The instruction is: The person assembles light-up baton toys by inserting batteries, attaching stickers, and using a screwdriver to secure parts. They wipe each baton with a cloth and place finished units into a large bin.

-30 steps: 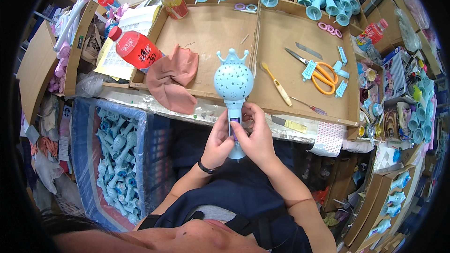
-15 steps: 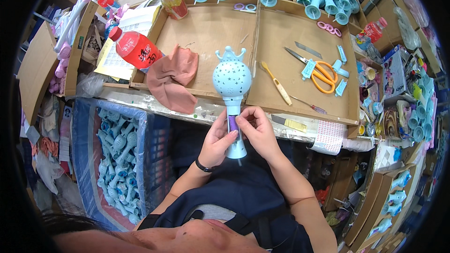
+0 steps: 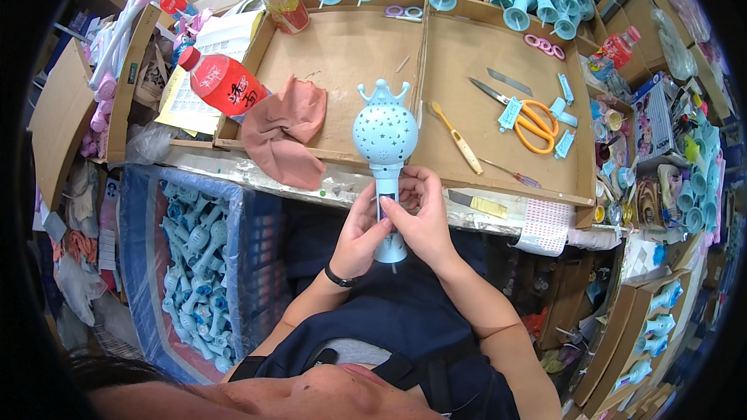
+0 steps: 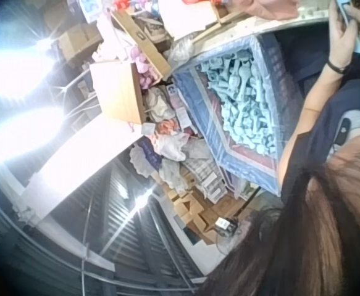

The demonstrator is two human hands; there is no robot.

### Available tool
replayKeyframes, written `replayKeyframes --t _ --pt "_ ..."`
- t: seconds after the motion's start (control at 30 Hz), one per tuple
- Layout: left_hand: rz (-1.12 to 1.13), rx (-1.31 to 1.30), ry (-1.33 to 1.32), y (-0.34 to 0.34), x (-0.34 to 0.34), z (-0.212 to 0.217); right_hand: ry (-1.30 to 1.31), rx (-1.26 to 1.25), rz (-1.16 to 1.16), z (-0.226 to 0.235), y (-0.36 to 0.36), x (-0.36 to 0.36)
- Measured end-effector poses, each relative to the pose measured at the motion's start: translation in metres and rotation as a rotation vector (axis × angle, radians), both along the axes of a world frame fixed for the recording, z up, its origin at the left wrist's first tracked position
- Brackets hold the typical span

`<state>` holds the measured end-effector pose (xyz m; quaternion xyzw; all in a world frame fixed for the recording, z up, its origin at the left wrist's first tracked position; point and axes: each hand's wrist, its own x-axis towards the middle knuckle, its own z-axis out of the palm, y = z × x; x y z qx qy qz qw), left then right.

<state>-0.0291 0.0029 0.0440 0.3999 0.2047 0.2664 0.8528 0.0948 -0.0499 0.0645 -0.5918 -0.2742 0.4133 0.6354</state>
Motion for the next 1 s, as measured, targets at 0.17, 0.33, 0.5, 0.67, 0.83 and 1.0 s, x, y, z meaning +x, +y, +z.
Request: replayKeyframes --t 0.17,0.33,0.5,0.67,0.83,1.0 --pt "0.026 -0.041 0.000 0.000 0.001 0.000 0.088 0.014 0.041 0.003 -0.002 0.002" --pt "0.009 -0.112 -0.046 0.002 0.001 0.005 0.370 0.037 -0.012 0.010 -0.013 0.006" --pt "0.006 -0.169 -0.025 0.004 -0.002 0.011 0.358 0.046 0.013 0.006 -0.024 0.005" --pt "0.003 -0.189 0.020 0.008 0.001 0.012 0.267 0.076 -0.003 -0.002 -0.031 0.005" --pt "-0.018 -0.155 0.075 0.009 0.004 0.010 0.224 0.078 0.009 -0.007 -0.034 0.004" --pt "0.003 -0.135 0.084 0.007 0.005 0.006 0.225 0.074 -0.016 -0.010 -0.037 0.004"
